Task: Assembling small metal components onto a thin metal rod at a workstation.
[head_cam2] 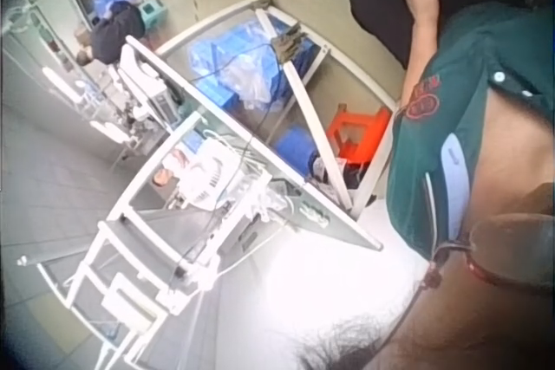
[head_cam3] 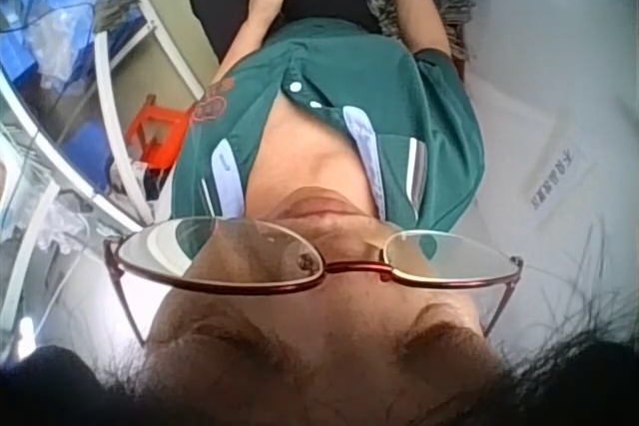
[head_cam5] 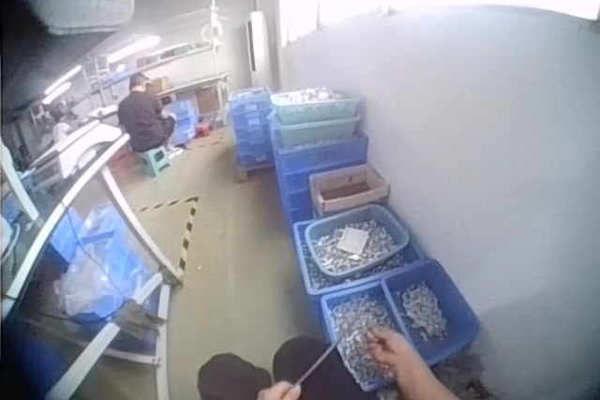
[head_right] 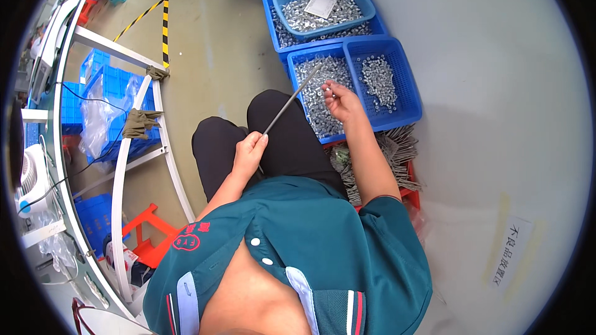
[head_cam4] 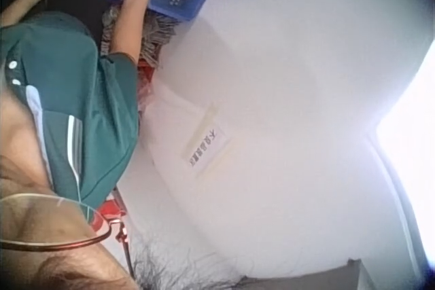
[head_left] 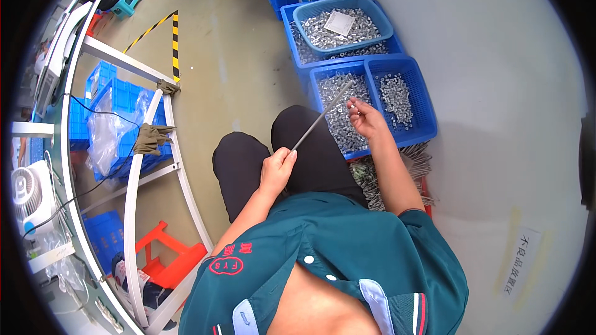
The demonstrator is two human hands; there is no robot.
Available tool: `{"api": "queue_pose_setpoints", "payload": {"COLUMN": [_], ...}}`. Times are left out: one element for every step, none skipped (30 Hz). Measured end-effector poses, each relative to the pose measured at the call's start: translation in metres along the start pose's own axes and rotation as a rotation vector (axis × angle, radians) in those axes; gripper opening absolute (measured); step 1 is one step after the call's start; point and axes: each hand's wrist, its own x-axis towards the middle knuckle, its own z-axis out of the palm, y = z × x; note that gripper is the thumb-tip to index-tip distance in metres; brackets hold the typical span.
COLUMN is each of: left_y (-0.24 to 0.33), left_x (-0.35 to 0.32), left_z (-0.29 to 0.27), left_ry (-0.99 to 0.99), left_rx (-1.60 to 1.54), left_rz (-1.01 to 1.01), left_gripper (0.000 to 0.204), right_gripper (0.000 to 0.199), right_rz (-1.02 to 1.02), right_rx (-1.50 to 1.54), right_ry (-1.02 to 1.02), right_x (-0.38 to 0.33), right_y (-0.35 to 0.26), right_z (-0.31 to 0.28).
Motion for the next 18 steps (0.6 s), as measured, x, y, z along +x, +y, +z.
{"api": "queue_pose_setpoints", "payload": {"left_y": [0.0, 0.0, 0.001, 0.001, 0.001, 0.0, 0.0, 0.0, 0.001, 0.001, 0.001, 0.002, 0.002, 0.001, 0.0, -0.001, -0.001, -0.002], "left_x": [0.0, 0.0, 0.0, -0.001, -0.001, -0.002, -0.002, -0.003, -0.003, -0.003, -0.003, -0.003, -0.004, -0.004, -0.004, -0.004, -0.004, -0.005], "left_z": [0.0, 0.0, 0.0, -0.001, -0.001, -0.001, -0.001, -0.001, -0.001, -0.001, -0.001, -0.001, -0.002, -0.002, -0.001, -0.001, 0.0, 0.0], "left_ry": [0.008, 0.01, 0.011, 0.015, 0.02, 0.023, 0.021, 0.023, 0.022, 0.023, 0.025, 0.017, 0.012, 0.015, 0.023, 0.03, 0.032, 0.031], "left_rx": [0.01, 0.008, 0.02, 0.032, 0.032, 0.052, 0.072, 0.072, 0.096, 0.121, 0.121, 0.132, 0.143, 0.143, 0.143, 0.143, 0.142, 0.128], "left_rz": [0.002, 0.005, 0.011, 0.016, 0.018, 0.034, 0.054, 0.058, 0.074, 0.089, 0.094, 0.09, 0.084, 0.087, 0.092, 0.097, 0.1, 0.092], "left_gripper": [0.027, 0.027, 0.027, 0.028, 0.028, 0.028, 0.027, 0.027, 0.027, 0.027, 0.027, 0.027, 0.027, 0.027, 0.027, 0.027, 0.027, 0.025], "right_gripper": [0.019, 0.019, 0.019, 0.019, 0.019, 0.018, 0.019, 0.019, 0.018, 0.017, 0.019, 0.019, 0.02, 0.022, 0.027, 0.027, 0.027, 0.028], "right_rz": [-0.004, -0.008, -0.013, -0.012, -0.016, -0.02, 0.002, -0.001, -0.003, -0.003, 0.0, -0.003, -0.008, -0.013, -0.012, -0.014, 0.015, 0.045], "right_rx": [0.02, 0.039, 0.053, 0.05, 0.06, 0.071, 0.104, 0.103, 0.127, 0.15, 0.148, 0.147, 0.134, 0.121, 0.108, 0.106, 0.125, 0.144], "right_ry": [-0.036, -0.072, -0.064, -0.068, -0.062, -0.058, -0.082, -0.085, -0.114, -0.144, -0.193, -0.197, -0.192, -0.188, -0.164, -0.167, -0.192, -0.217], "right_x": [-0.002, -0.004, -0.005, -0.009, -0.013, -0.015, -0.014, -0.016, -0.017, -0.018, -0.019, -0.02, -0.023, -0.025, -0.025, -0.026, -0.028, -0.029], "right_y": [-0.002, -0.004, -0.006, -0.008, -0.01, -0.011, -0.015, -0.017, -0.02, -0.023, -0.026, -0.028, -0.029, -0.029, -0.029, -0.03, -0.03, -0.031], "right_z": [0.003, 0.006, 0.009, 0.015, 0.023, 0.028, 0.031, 0.033, 0.035, 0.038, 0.041, 0.044, 0.049, 0.053, 0.056, 0.058, 0.06, 0.061]}}
